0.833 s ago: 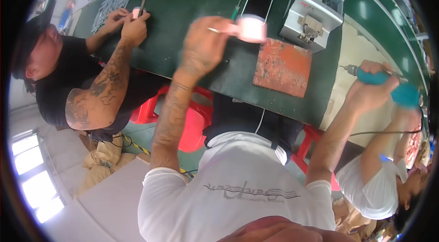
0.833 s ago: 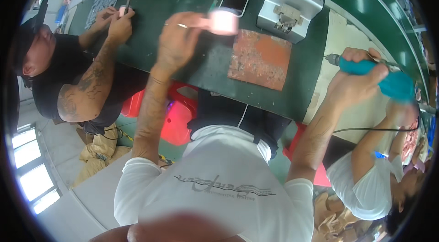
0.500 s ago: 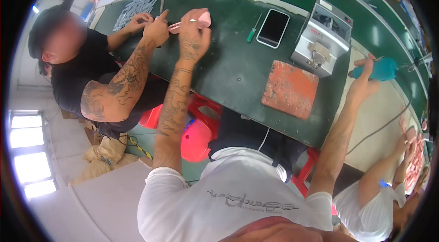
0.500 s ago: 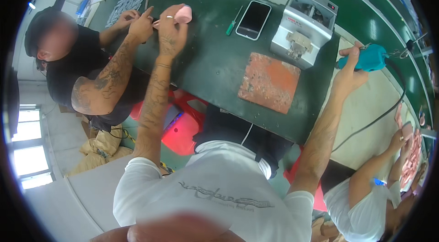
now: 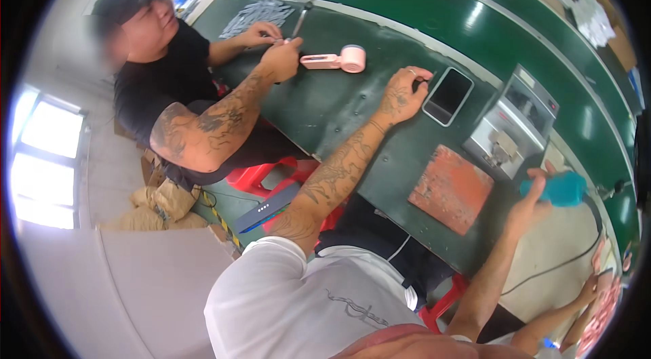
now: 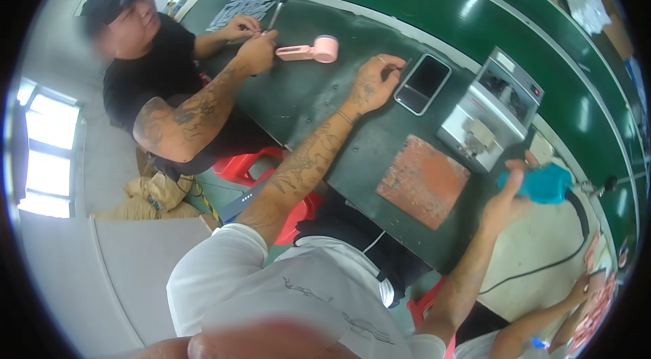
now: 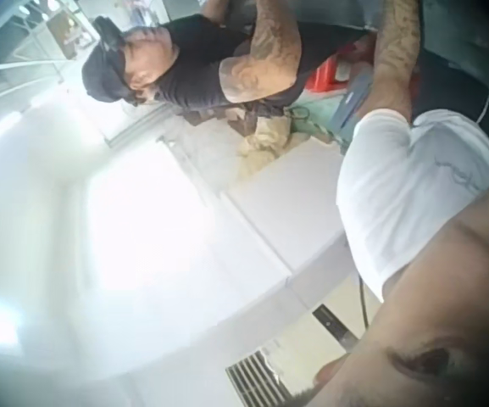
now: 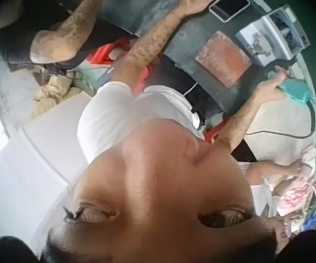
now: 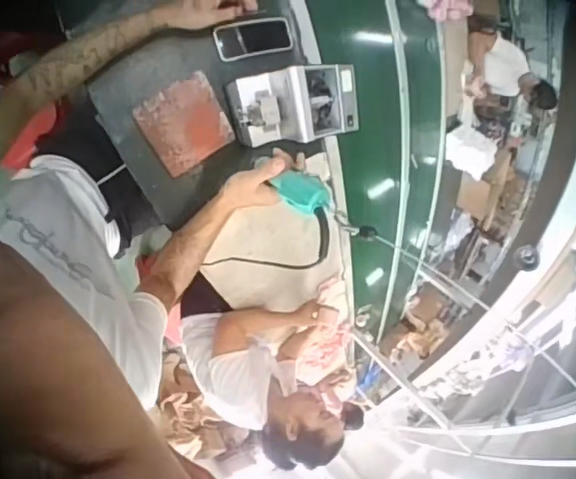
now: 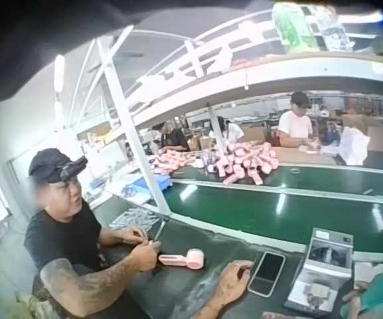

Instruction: The person assembles small handheld fans by holding plastic fan components together by hand, fastening them with screws using an electric screwdriver, and placing the assembled fans on the table.

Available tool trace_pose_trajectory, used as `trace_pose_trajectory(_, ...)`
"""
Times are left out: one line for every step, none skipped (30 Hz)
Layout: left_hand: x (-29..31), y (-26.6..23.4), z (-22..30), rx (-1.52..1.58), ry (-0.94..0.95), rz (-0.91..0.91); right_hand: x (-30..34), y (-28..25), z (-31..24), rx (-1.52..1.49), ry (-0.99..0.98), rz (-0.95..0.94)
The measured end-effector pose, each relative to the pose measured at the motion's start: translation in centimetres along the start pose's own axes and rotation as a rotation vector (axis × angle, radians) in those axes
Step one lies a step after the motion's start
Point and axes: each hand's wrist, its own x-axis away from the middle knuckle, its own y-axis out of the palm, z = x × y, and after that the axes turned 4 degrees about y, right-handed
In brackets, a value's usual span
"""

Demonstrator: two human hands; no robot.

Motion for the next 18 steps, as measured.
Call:
trace_pose_trajectory(0.0,-0.1,0.3,0.007,-0.023,0.002,0.0,-0.1,-0.3,-0.004,0.003,0.010)
trace_pose_trajectory(0.0,-0.2,0.5,0.016,-0.046,0.003,0.1,0.1,-0.2,-0.003,-0.013,0.022)
trace_pose_trajectory(-0.1,-0.5,0.5,-0.005,-0.060,0.001,0.1,0.5,-0.3,-0.013,-0.017,0.008)
trace_pose_trajectory(-0.1,-0.6,0.4,-0.008,-0.066,0.011,0.2,0.6,-0.7,-0.015,-0.027,0.014)
trace_pose_trajectory(-0.1,-0.7,0.1,-0.018,-0.040,-0.001,0.2,0.7,-0.9,-0.017,-0.036,0.021)
trace_pose_trajectory(0.0,-0.8,0.0,-0.028,-0.013,-0.014,0.2,0.8,-1.0,-0.017,-0.040,0.011)
trace_pose_trajectory(0.0,-0.8,0.0,-0.026,-0.015,-0.010,0.2,1.0,-1.1,-0.020,-0.039,0.019)
trace_pose_trajectory(0.0,-0.8,0.1,-0.027,-0.033,-0.017,0.3,1.1,-1.1,-0.023,-0.039,0.027)
trace_pose_trajectory(0.0,-0.8,0.1,-0.029,-0.052,-0.025,0.3,1.1,-1.0,-0.021,-0.042,0.024)
trace_pose_trajectory(-0.1,-0.9,0.2,-0.028,-0.052,-0.017,0.2,1.1,-0.8,-0.015,-0.058,0.011)
trace_pose_trajectory(-0.2,-1.0,0.2,-0.023,-0.066,-0.036,0.2,1.0,-0.5,-0.009,-0.074,-0.002)
trace_pose_trajectory(-0.2,-1.1,0.2,-0.018,-0.079,-0.054,0.2,0.9,-0.2,-0.010,-0.081,-0.007)
trace_pose_trajectory(-0.3,-1.1,0.4,-0.018,-0.079,-0.046,0.3,0.8,0.2,0.008,-0.075,-0.004)
trace_pose_trajectory(-0.1,-0.9,0.5,-0.040,-0.077,-0.051,0.3,0.7,0.3,0.028,-0.066,0.001)
trace_pose_trajectory(0.0,-0.9,0.6,-0.062,-0.075,-0.056,0.2,0.8,0.2,0.027,-0.069,-0.002)
trace_pose_trajectory(0.0,-0.9,0.6,-0.061,-0.077,-0.053,0.3,0.8,-0.1,0.024,-0.078,0.004)
trace_pose_trajectory(0.1,-1.0,0.7,-0.053,-0.075,-0.052,0.4,0.9,-0.3,0.021,-0.086,0.010)
trace_pose_trajectory(0.1,-1.0,0.7,-0.045,-0.074,-0.053,0.5,1.1,-0.5,0.021,-0.087,0.007)
